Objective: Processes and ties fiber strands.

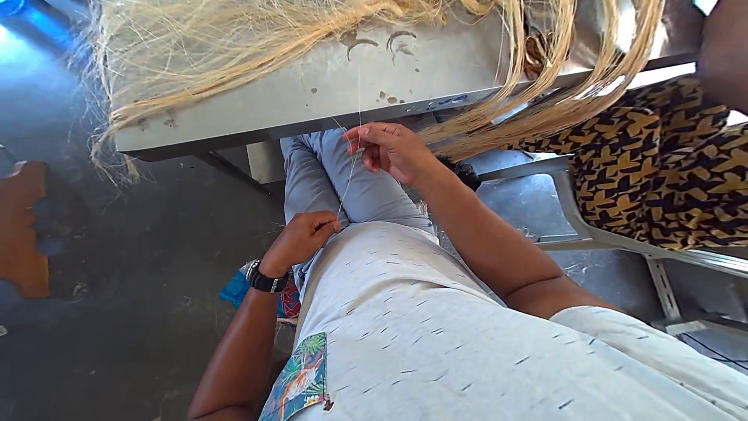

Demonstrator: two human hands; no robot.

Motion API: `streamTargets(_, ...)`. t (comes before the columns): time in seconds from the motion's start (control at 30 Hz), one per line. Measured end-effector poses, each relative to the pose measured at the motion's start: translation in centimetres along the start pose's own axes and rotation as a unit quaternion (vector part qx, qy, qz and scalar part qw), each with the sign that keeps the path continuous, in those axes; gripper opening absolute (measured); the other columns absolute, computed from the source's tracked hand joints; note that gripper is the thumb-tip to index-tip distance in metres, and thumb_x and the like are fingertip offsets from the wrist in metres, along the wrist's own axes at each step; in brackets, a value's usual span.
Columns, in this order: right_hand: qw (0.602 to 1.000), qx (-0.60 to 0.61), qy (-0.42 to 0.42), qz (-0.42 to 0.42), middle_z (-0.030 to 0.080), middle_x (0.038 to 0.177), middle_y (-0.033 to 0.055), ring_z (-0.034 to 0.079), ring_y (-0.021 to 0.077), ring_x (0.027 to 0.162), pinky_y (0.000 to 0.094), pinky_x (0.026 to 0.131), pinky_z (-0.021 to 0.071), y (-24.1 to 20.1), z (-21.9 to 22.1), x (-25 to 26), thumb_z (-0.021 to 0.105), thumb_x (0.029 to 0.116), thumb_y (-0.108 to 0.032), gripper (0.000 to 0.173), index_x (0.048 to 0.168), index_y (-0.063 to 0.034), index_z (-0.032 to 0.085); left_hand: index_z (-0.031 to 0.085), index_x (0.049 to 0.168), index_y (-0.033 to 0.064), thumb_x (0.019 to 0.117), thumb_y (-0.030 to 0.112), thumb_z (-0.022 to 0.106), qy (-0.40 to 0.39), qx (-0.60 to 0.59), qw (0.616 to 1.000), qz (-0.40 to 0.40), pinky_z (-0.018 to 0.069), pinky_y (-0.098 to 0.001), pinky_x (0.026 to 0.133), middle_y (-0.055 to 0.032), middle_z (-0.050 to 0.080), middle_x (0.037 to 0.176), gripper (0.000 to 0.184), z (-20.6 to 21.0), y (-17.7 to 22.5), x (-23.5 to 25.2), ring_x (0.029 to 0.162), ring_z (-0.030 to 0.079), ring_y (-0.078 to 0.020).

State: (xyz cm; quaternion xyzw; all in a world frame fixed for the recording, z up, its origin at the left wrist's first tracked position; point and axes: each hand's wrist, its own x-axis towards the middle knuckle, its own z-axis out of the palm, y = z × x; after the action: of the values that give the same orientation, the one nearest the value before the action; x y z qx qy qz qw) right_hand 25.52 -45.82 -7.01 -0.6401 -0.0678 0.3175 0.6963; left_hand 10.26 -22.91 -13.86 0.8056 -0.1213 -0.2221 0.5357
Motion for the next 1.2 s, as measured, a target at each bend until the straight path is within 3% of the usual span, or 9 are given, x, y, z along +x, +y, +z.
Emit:
streamTargets(0.2,1.000,0.004,0.020,-0.022,0.072,0.090,0.0055,0.058,0.0061,0.057,0.0201,0.051,0.0494,0.2,-0.2,0.0,0.049,0.1090,-0.016,0.025,0.106,-0.0018,0.070,0.072,0.099,0.0100,0.1081,0.030,0.051,-0.003,0.008,1.000,-0.010,0.0487,-0.0239,0.056,0.0029,0.060,0.067,0.030,0.2,0.2,0.2,0.057,0.055,-0.0045)
streamTargets(0.33,0.999,0.014,0.045,0.006,0.071,0.086,0.0044,0.056,0.0066,0.055,0.0202,0.048,0.0463,-0.1,-0.7,-0.1,0.046,0.1105,-0.020,0.028,0.106,-0.0046,0.068,0.072,0.098,0.0105,0.1082,0.031,0.051,0.003,0.005,1.000,-0.010,0.0484,-0.0240,0.056,0.0030,0.059,0.067,0.031,0.4,0.0,0.2,0.057,0.055,-0.0048)
streamTargets(0.43,0.998,0.025,0.037,0.033,0.065,0.076,0.0014,0.053,0.0070,0.052,0.0206,0.046,0.0444,0.0,-1.1,-0.3,0.045,0.1098,-0.020,0.023,0.111,-0.0069,0.065,0.072,0.097,0.0114,0.1079,0.030,0.052,0.012,0.003,1.000,-0.008,0.0482,-0.0242,0.056,0.0030,0.060,0.067,0.030,0.5,-0.2,0.2,0.057,0.055,-0.0054)
streamTargets(0.57,0.996,0.003,-0.006,0.093,0.058,0.068,-0.0023,0.051,0.0065,0.049,0.0213,0.045,0.0443,0.3,-1.1,-0.7,0.049,0.1077,-0.021,0.020,0.119,-0.0089,0.061,0.071,0.095,0.0117,0.1076,0.031,0.053,0.035,0.009,0.999,0.013,0.0480,-0.0256,0.055,0.0026,0.059,0.065,0.029,0.5,-0.2,0.4,0.056,0.055,-0.0068)
streamTargets(0.7,0.990,-0.022,-0.075,0.119,0.052,0.064,-0.0041,0.045,0.0041,0.046,0.0195,0.043,0.0413,1.5,-0.7,-1.1,0.055,0.1061,-0.021,0.025,0.122,-0.0057,0.065,0.071,0.094,0.0114,0.1077,0.030,0.053,0.047,0.015,0.998,0.032,0.0479,-0.0268,0.055,0.0022,0.058,0.065,0.030,0.5,-0.1,0.5,0.056,0.054,-0.0078)
streamTargets(0.87,0.983,-0.073,-0.137,0.094,0.054,0.059,-0.0034,0.045,0.0030,0.045,0.0181,0.042,0.0389,2.5,0.1,-1.1,0.060,0.1039,-0.014,0.019,0.103,-0.0022,0.074,0.072,0.094,0.0112,0.1071,0.029,0.054,0.048,0.003,0.998,0.040,0.0474,-0.0264,0.056,0.0026,0.058,0.066,0.028,0.9,-0.1,0.7,0.057,0.054,-0.0069)
streamTargets(0.97,0.985,-0.118,-0.114,0.056,0.055,0.058,-0.0034,0.044,0.0022,0.045,0.0177,0.042,0.0363,1.9,0.0,-0.8,0.061,0.1028,-0.014,0.018,0.098,-0.0024,0.075,0.071,0.094,0.0119,0.1075,0.031,0.053,0.032,0.012,0.999,0.032,0.0472,-0.0261,0.057,0.0034,0.058,0.067,0.030,0.8,-0.1,0.7,0.058,0.054,-0.0061)
streamTargets(1.2,0.979,-0.194,0.035,-0.060,0.056,0.061,-0.0056,0.043,0.0015,0.046,0.0188,0.043,0.0381,-2.8,-5.0,0.1,0.062,0.1023,-0.016,0.018,0.100,-0.0050,0.076,0.072,0.097,0.0106,0.1080,0.032,0.051,-0.010,0.036,0.999,0.040,0.0444,-0.0247,0.056,0.0039,0.056,0.066,0.032,-0.4,-0.9,0.0,0.057,0.050,-0.0048)
